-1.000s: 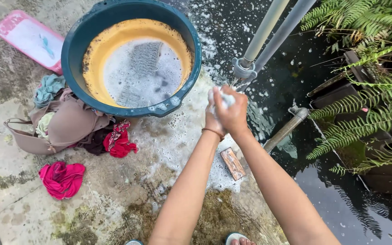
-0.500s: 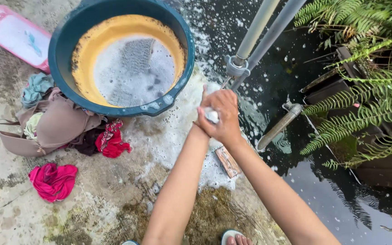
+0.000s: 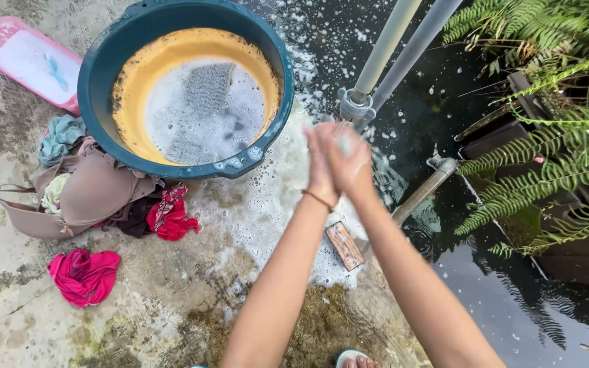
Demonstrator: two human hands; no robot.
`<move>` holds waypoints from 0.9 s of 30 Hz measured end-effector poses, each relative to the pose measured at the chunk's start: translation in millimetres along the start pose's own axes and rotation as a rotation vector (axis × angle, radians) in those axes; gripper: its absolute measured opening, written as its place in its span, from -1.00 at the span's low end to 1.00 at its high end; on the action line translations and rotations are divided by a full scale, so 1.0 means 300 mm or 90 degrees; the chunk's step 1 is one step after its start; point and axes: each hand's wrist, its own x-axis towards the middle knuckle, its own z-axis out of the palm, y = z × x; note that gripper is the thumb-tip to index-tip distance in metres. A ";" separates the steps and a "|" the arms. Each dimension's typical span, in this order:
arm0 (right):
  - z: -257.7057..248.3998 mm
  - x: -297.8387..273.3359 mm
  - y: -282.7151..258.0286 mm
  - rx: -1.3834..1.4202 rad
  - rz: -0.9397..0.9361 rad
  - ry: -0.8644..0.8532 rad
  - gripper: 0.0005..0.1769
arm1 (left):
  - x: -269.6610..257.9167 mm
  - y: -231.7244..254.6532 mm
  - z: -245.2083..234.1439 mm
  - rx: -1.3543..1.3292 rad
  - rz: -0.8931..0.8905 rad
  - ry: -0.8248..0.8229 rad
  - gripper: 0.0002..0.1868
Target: Hand washing several pieces of clothing in a basin outdoors using a soap bar.
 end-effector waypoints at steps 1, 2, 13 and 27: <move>0.005 -0.005 -0.038 -0.002 -0.003 0.000 -0.80 | 0.024 0.011 -0.017 -0.003 0.001 -0.003 -0.34; 0.006 -0.021 -0.072 -0.106 -0.154 0.006 -0.80 | 0.041 0.012 -0.040 -0.049 -0.013 -0.155 -0.33; 0.008 0.080 -0.013 -0.269 0.000 -0.033 -0.50 | 0.154 -0.031 -0.198 0.294 0.186 -0.069 -0.38; -0.305 0.104 0.063 0.330 0.417 -0.092 -0.28 | 0.051 0.210 -0.316 0.457 0.106 -0.277 -0.24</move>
